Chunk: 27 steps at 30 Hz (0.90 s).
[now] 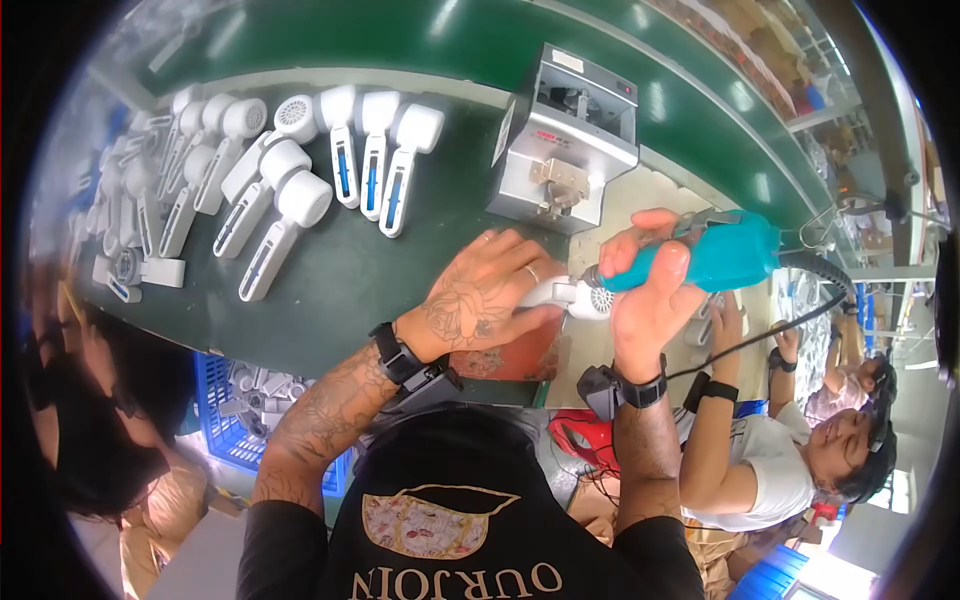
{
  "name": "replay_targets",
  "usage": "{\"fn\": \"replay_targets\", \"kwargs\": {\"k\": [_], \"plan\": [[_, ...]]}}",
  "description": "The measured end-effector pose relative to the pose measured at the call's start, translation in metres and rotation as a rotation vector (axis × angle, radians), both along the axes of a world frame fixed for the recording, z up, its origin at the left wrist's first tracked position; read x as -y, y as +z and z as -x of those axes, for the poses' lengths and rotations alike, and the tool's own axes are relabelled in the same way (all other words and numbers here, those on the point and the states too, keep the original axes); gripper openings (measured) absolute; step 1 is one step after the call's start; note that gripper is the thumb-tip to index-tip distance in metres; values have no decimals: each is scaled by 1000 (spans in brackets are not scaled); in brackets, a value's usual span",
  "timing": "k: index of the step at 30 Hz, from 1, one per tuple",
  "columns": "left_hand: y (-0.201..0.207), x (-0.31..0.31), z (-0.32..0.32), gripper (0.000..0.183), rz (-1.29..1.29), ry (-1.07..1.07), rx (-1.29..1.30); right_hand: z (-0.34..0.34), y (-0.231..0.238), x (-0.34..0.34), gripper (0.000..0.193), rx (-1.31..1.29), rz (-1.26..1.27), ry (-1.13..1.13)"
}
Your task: The person picks up a white fan component, places it on a red block, and uses a power screwdriver to drive a screw into it. They then pick up another fan component and repeat the process of positioning and fastening it before placing it on the table.
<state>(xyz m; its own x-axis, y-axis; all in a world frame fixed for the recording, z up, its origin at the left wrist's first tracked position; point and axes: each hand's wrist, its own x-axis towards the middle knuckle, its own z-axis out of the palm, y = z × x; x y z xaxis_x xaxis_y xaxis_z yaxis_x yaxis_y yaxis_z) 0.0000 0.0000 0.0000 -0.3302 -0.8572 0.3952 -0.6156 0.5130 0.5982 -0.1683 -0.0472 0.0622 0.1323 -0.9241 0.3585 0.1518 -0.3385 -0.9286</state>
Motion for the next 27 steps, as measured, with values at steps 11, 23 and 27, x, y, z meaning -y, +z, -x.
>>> {"fn": "replay_targets", "kwargs": {"k": [11, 23, 27], "plan": [[-2, 1, 4, 40, 13, 17, -17, -1, -20, 2, 46, 36, -4, 31], [1, 1, 1, 40, -10, 5, -9, -12, -3, 8, 42, -62, -54, -44], [2, -2, 2, 39, 25, 17, -8, -36, 17, 32, 39, -38, 143, -100]]}}
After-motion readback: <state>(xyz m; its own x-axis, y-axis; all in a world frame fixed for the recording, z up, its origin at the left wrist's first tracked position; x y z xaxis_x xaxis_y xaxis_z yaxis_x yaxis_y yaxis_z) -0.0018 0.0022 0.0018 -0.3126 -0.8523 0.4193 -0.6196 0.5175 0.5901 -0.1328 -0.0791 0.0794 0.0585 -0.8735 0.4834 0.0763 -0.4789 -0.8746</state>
